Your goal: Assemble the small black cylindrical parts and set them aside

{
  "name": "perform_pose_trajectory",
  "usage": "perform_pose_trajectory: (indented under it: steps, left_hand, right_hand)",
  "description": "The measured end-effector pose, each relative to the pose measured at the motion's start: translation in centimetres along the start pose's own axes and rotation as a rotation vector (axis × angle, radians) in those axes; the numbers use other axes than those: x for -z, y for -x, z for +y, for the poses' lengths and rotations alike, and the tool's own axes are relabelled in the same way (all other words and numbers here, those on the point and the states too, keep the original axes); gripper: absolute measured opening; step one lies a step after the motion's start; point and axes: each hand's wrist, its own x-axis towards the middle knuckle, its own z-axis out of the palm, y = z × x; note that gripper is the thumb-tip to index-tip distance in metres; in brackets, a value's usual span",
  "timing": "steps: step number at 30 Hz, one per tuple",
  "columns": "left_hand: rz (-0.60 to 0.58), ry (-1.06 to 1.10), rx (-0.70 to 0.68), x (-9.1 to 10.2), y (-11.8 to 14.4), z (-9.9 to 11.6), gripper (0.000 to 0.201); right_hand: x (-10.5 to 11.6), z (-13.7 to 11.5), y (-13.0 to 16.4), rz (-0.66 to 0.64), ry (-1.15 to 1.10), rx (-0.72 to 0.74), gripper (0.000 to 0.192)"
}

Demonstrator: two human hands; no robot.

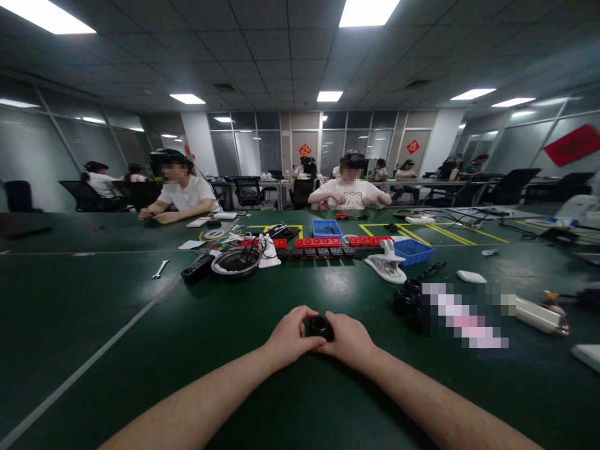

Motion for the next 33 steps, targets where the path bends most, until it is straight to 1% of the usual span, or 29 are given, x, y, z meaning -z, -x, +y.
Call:
perform_pose_trajectory:
  steps: [2, 5, 7, 9, 11, 13, 17, 22, 25, 27, 29, 31, 33]
  left_hand:
    - [-0.044, 0.039, -0.03, 0.2, -0.2, -0.2, 0.037]
    - [-0.106, 0.087, -0.077, 0.6, -0.4, -0.3, 0.037]
    - [-0.127, 0.107, -0.095, 0.8, -0.4, -0.2, 0.037]
    - [-0.134, 0.117, -0.095, 0.9, -0.3, -0.1, 0.038]
    - [-0.138, 0.122, -0.084, 1.0, -0.2, 0.0, 0.039]
    - [-0.14, 0.121, -0.067, 1.0, -0.2, 0.1, 0.039]
    - [-0.084, 0.082, -0.03, 0.6, -0.1, 0.2, 0.038]
    - [0.01, 0.034, 0.017, 0.1, 0.1, 0.0, 0.036]
    - [0.027, 0.029, 0.023, 0.1, 0.1, 0.0, 0.035]
    - [-0.005, 0.053, 0.006, 0.3, 0.0, -0.1, 0.035]
    - [-0.054, 0.077, -0.023, 0.6, -0.2, 0.0, 0.035]
    - [-0.093, 0.089, -0.046, 0.8, -0.3, 0.0, 0.036]
    - [-0.116, 0.105, -0.053, 1.0, -0.3, 0.0, 0.036]
  right_hand:
    - [0.3, 0.1, 0.0, -0.007, -0.035, 0.036, 0.05]
    - [0.9, 0.9, -0.1, -0.052, -0.168, 0.164, 0.057]
    - [1.2, 1.6, -0.4, -0.119, -0.259, 0.236, 0.05]
    - [1.4, 2.2, -0.6, -0.185, -0.341, 0.266, 0.037]
    - [1.5, 2.5, -0.8, -0.222, -0.404, 0.262, 0.03]
    - [1.4, 2.5, -0.8, -0.237, -0.429, 0.231, 0.028]
    - [1.1, 1.9, -0.7, -0.202, -0.36, 0.132, 0.029]
    - [0.1, 0.8, -0.3, -0.057, -0.137, 0.025, 0.036]
    - [-0.2, 0.3, 0.0, 0.005, -0.054, -0.007, 0.036]
    - [-0.1, 0.2, 0.1, 0.018, -0.066, 0.008, 0.04]
    - [0.2, 0.3, 0.1, 0.003, -0.131, 0.066, 0.047]
    - [0.6, 0.8, -0.1, -0.047, -0.217, 0.148, 0.05]
    - [1.0, 1.4, -0.4, -0.114, -0.304, 0.214, 0.046]
